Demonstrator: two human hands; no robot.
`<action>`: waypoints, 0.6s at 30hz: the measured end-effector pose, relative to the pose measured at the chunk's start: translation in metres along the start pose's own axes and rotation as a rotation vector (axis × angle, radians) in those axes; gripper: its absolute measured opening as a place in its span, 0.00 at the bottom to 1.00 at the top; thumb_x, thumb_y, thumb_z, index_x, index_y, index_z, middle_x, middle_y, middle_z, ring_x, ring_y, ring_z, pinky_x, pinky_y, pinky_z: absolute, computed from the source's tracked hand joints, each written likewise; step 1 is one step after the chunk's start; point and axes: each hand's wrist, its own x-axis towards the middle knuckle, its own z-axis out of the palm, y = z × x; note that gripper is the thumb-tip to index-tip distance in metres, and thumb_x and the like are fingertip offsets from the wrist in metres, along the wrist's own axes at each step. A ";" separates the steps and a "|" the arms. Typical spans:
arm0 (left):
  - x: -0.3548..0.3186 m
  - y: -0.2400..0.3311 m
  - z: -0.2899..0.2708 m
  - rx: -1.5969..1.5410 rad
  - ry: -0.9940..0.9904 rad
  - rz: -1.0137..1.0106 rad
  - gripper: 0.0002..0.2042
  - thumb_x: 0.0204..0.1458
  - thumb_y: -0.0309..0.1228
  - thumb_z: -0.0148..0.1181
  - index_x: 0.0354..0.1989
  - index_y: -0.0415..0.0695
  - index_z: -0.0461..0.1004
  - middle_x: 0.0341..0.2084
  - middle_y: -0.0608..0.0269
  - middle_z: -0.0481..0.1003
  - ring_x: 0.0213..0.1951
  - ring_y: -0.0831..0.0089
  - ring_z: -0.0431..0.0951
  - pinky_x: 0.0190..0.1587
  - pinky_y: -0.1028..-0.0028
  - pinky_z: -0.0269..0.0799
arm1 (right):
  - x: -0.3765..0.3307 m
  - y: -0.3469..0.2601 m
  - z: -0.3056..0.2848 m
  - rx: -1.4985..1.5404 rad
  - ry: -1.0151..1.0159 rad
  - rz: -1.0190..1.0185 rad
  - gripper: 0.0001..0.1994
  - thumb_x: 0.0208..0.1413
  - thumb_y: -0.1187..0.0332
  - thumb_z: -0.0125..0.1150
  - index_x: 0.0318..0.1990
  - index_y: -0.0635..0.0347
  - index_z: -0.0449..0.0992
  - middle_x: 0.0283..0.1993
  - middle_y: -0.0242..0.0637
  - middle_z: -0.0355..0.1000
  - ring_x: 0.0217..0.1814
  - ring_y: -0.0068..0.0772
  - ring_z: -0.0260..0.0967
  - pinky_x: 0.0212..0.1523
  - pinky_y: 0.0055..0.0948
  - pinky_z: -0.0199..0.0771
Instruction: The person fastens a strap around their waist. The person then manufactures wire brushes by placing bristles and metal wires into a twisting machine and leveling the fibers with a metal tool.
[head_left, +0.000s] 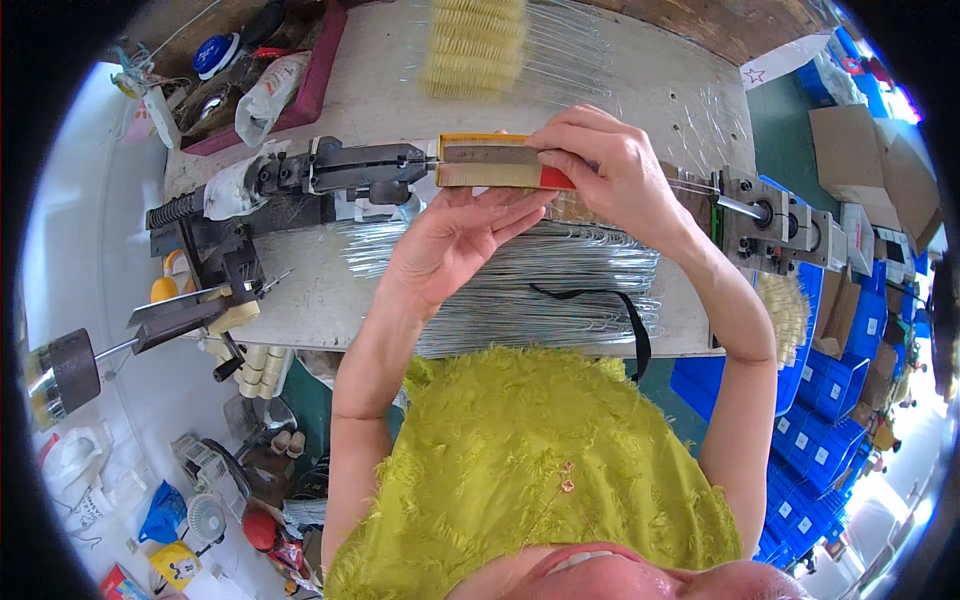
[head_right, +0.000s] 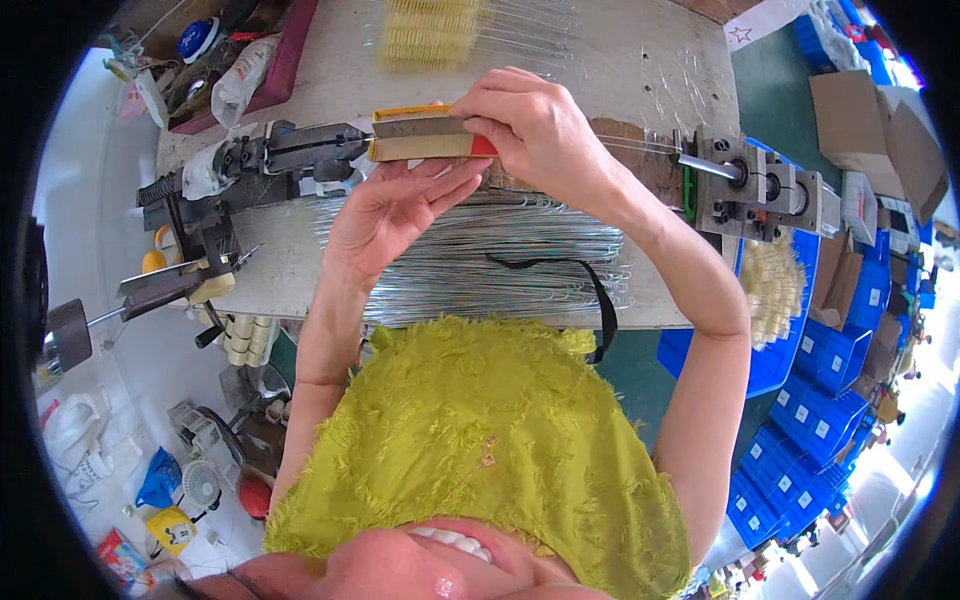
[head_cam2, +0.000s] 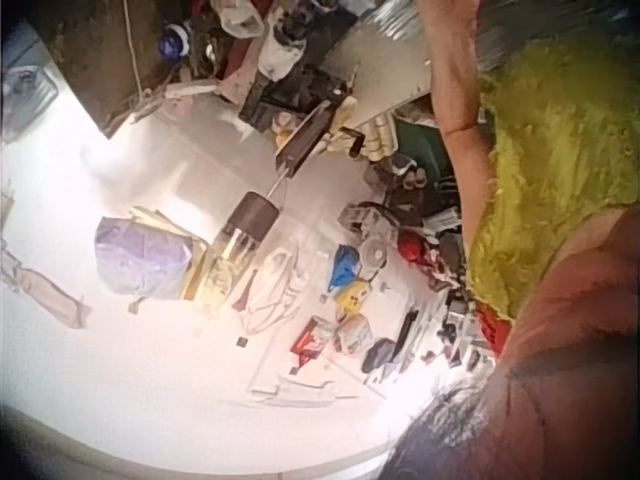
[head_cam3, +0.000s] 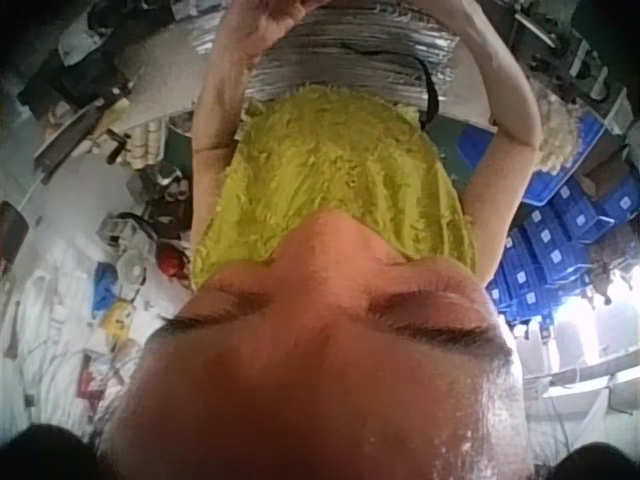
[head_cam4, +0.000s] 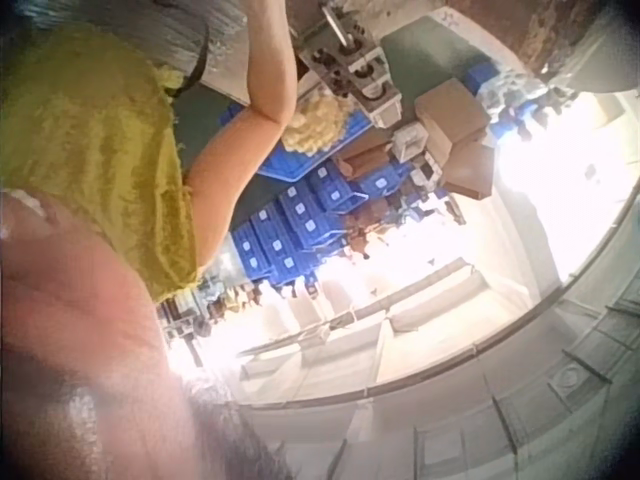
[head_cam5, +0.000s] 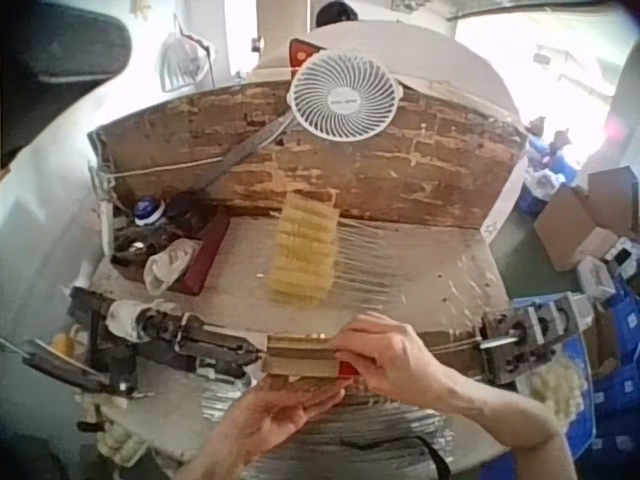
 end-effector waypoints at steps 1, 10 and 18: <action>-0.001 0.000 0.000 -0.005 0.002 0.005 0.31 0.47 0.17 0.51 0.62 0.42 0.49 0.56 0.47 0.61 0.57 0.50 0.64 0.62 0.58 0.56 | 0.000 -0.001 -0.002 0.000 -0.005 0.000 0.06 0.45 0.78 0.56 0.33 0.65 0.75 0.30 0.41 0.70 0.34 0.44 0.69 0.35 0.34 0.71; 0.000 -0.001 -0.003 -0.034 -0.003 0.008 0.32 0.48 0.17 0.51 0.63 0.46 0.49 0.55 0.49 0.63 0.55 0.54 0.67 0.60 0.62 0.60 | -0.001 -0.005 -0.017 -0.035 -0.091 0.128 0.07 0.45 0.79 0.57 0.34 0.65 0.75 0.32 0.41 0.71 0.34 0.41 0.70 0.36 0.29 0.71; -0.001 -0.002 0.000 -0.027 0.039 0.019 0.32 0.48 0.17 0.52 0.63 0.46 0.51 0.54 0.51 0.64 0.54 0.55 0.68 0.59 0.63 0.62 | -0.004 0.000 -0.012 -0.027 -0.068 0.053 0.06 0.46 0.78 0.58 0.34 0.66 0.74 0.31 0.40 0.70 0.34 0.42 0.68 0.35 0.30 0.70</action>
